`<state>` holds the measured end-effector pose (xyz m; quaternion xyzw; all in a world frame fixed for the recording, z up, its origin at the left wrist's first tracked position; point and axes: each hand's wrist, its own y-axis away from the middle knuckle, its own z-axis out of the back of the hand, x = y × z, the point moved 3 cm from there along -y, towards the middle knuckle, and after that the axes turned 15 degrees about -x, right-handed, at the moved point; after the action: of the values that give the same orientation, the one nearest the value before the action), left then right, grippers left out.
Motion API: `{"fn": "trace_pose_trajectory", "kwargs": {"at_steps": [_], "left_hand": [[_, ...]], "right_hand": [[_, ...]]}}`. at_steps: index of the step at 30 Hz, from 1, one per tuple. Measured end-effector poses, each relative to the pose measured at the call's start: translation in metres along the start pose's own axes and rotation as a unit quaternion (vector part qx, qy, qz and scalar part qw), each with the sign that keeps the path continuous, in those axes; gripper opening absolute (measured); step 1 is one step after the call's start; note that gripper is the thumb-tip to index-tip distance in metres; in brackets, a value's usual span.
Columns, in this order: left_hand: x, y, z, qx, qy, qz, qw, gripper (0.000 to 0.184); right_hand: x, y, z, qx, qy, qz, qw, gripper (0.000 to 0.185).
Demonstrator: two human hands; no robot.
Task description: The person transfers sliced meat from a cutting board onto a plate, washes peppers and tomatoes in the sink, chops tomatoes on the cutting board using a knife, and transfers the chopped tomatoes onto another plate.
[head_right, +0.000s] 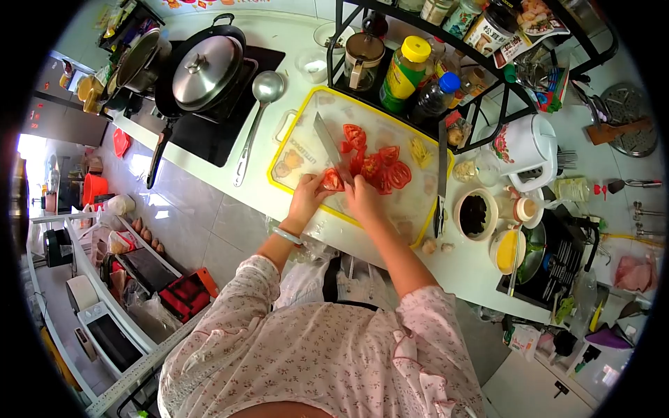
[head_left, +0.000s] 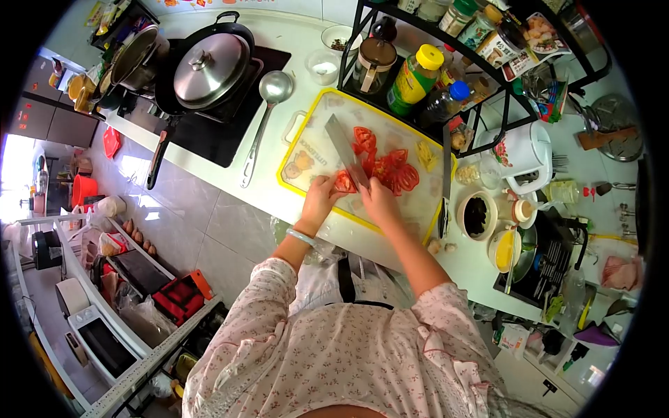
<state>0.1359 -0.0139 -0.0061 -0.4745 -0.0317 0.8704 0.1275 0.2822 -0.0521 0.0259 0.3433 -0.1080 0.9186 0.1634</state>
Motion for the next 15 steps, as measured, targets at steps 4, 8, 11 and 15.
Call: {"fn": "trace_pose_trajectory", "kwargs": {"at_steps": [4,8,11,15], "left_hand": [[0.011,0.005,0.0,-0.015,0.013,0.001,1.0,0.04],[0.011,0.006,-0.002,-0.027,0.017,0.007,0.999,0.039],[0.009,0.007,-0.002,-0.029,0.015,0.011,0.999,0.039],[0.004,0.008,0.002,-0.044,0.011,0.003,0.999,0.04]], "right_hand": [[0.002,0.022,0.026,0.058,0.023,0.019,0.998,0.023],[-0.005,0.033,0.023,0.121,0.091,0.009,0.988,0.023],[-0.003,0.04,0.03,0.123,0.095,0.007,0.988,0.021],[0.008,0.042,0.025,0.17,0.176,-0.015,0.97,0.019]]}}
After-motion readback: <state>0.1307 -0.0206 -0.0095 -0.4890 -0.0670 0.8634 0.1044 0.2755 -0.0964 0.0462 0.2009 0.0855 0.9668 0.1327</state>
